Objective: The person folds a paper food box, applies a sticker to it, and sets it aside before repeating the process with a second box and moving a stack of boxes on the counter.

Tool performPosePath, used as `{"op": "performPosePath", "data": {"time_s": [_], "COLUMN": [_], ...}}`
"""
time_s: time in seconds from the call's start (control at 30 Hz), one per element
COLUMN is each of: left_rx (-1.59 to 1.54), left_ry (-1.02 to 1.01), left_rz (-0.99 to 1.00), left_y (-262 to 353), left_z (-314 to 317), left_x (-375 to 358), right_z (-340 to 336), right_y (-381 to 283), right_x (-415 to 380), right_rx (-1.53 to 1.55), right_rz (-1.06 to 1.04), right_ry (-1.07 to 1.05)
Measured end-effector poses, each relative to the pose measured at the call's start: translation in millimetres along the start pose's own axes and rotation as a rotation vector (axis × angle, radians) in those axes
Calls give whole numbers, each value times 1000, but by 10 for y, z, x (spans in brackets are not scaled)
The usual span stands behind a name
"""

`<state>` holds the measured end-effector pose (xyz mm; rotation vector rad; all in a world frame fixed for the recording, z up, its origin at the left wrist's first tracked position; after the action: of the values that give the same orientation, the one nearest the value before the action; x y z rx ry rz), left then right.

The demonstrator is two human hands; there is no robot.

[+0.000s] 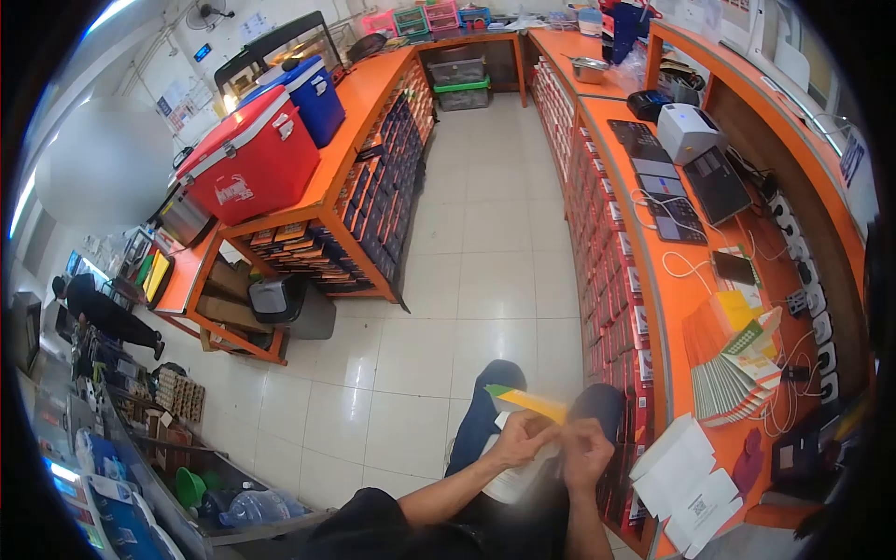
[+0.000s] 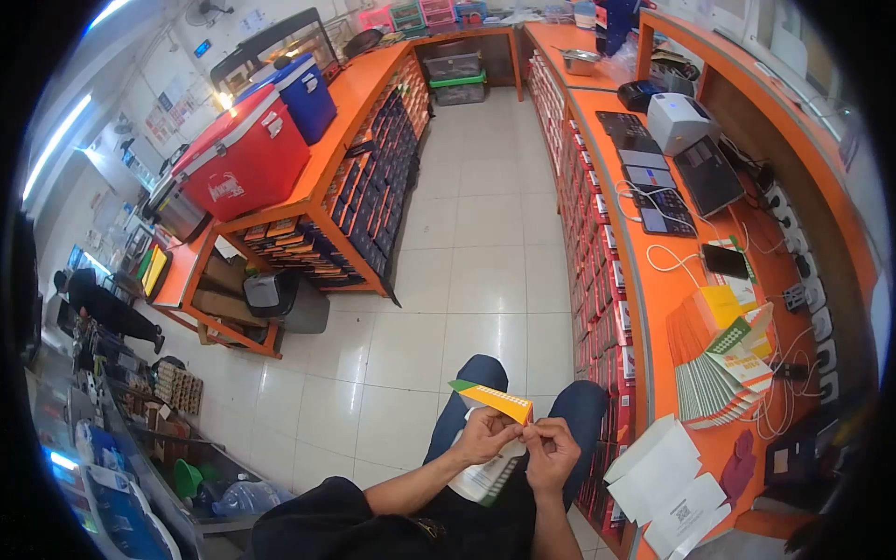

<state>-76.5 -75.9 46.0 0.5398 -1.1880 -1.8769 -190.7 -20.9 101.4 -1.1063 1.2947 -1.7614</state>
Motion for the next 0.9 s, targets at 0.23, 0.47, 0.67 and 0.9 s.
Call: {"op": "performPosePath", "data": {"time_s": [0.23,0.47,0.67,0.9], "left_rx": [381,480,1034,1055], "left_ry": [-240,157,-520,-538], "left_rz": [-67,-90,75,-263], "left_y": [90,568,478,-221], "left_z": [103,-141,238,-12], "left_x": [-67,75,-155,-679], "right_z": [-102,96,-177,-146], "right_y": [-93,223,888,737], "right_x": [-86,-340,-410,-601], "right_rx": [-516,-738,152,-355], "right_rz": [-199,-295,589,607], "right_ry": [117,-80,-165,-429]}}
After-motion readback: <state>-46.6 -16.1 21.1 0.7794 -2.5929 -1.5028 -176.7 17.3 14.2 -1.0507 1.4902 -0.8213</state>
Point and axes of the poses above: each hand's wrist, its own x-axis towards the middle knuckle, its own z-axis out of the palm, y = z × x, the point moved 8 cm from there along x, towards the middle knuckle, and after that the axes turned 3 degrees about -y, right-handed, at the moved point
